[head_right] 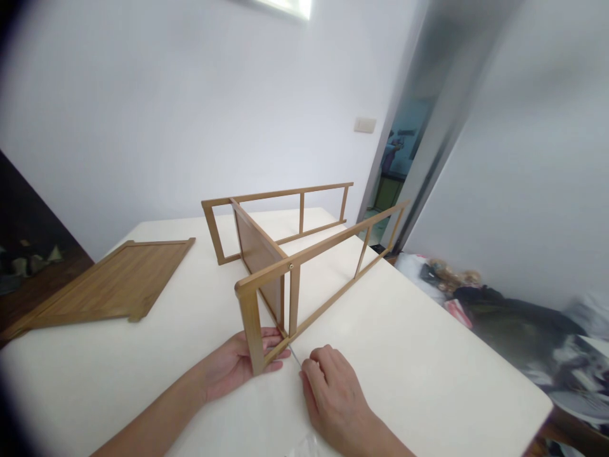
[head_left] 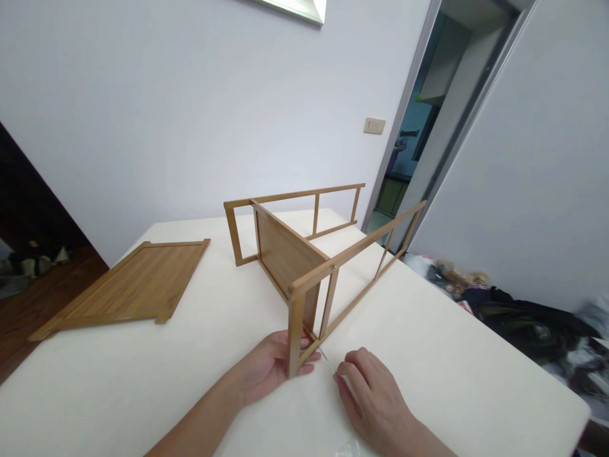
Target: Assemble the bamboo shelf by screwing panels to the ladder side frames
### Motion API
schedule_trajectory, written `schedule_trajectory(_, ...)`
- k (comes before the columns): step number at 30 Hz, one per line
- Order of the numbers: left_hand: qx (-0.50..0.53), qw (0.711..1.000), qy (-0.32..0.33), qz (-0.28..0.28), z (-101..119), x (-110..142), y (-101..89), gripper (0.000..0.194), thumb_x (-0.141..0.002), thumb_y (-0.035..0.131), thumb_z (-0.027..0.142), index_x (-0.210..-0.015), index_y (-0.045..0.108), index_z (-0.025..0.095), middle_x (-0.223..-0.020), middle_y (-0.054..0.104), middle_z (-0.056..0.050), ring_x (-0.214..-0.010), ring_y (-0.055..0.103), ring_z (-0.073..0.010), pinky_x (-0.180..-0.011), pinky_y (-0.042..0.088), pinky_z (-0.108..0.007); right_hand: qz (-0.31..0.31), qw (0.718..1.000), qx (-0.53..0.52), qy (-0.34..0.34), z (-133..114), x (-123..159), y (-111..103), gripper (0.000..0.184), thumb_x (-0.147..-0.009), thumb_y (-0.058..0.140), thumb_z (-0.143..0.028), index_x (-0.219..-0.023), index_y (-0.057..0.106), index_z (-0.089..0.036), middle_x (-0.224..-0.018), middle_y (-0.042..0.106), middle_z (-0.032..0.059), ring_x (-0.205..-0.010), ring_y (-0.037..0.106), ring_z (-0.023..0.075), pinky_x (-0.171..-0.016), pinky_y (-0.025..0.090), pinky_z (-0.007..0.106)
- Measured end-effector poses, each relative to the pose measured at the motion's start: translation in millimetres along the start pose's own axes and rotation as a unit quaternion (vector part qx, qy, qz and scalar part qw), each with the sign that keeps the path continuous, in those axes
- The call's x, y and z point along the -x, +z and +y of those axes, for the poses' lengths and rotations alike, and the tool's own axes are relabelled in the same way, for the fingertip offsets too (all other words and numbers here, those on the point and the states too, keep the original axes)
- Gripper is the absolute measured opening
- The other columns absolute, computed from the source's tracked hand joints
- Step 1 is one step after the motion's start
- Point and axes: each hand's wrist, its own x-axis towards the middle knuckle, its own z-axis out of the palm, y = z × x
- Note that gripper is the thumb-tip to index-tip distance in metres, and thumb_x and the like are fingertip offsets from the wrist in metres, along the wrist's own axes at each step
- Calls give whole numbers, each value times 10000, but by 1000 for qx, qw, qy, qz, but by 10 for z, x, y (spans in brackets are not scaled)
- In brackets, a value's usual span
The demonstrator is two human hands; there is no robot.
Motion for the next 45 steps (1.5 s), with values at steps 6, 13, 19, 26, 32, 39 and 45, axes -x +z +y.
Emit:
schedule_trajectory(6,-2,1000,2,3,3,-1,10,252,-733,756,79,-983,724,87,-1161,700,-165,-1104,665,-318,-961,519,-390,3,1000,25,-9,14,5,2,108,-919,495,-91,-941,538,-188,-836,576,65,-716,506,181,-618,431,311)
schedule_trajectory(13,0,1000,3,-4,-15,-5,-14,265,-735,751,69,-997,725,91,-1164,699,-160,-1101,666,-312,-959,521,-384,18,999,42,-4,18,10,19,93,-920,511,-110,-977,551,-172,-850,582,73,-739,517,191,-628,440,324)
schedule_trajectory(19,-2,1000,4,-5,-2,-3,-11,251,-753,746,94,-1003,726,92,-1152,702,-161,-1085,673,-302,-967,518,-390,27,998,58,-17,20,2,24,52,-915,545,-114,-924,559,-164,-811,575,65,-721,503,187,-625,421,326)
schedule_trajectory(26,2,1000,4,-9,-18,-26,-35,267,-752,737,81,-1019,714,85,-1180,686,-181,-1125,654,-313,-988,502,-400,41,995,77,-50,30,12,35,76,-910,553,-77,-908,576,-150,-760,569,51,-696,492,183,-611,384,320)
schedule_trajectory(32,-2,1000,7,-10,-11,-7,-24,255,-763,731,88,-1018,709,93,-1191,684,-174,-1126,654,-307,-985,506,-397,37,995,76,-49,22,6,8,95,-921,534,-72,-944,582,-152,-767,586,50,-690,510,179,-607,386,321)
schedule_trajectory(39,-7,1000,9,-11,-10,-11,-28,260,-768,734,100,-1026,709,89,-1191,684,-171,-1127,654,-309,-982,507,-397,32,995,85,-49,34,22,20,107,-931,519,-73,-952,582,-158,-769,599,48,-679,508,173,-601,383,322)
schedule_trajectory(45,-5,1000,9,-10,-8,-12,-25,259,-764,732,95,-1022,706,88,-1192,682,-168,-1129,652,-306,-988,501,-400,29,992,108,-57,55,30,32,88,-933,528,-86,-935,590,-148,-758,597,47,-672,494,172,-599,370,325)
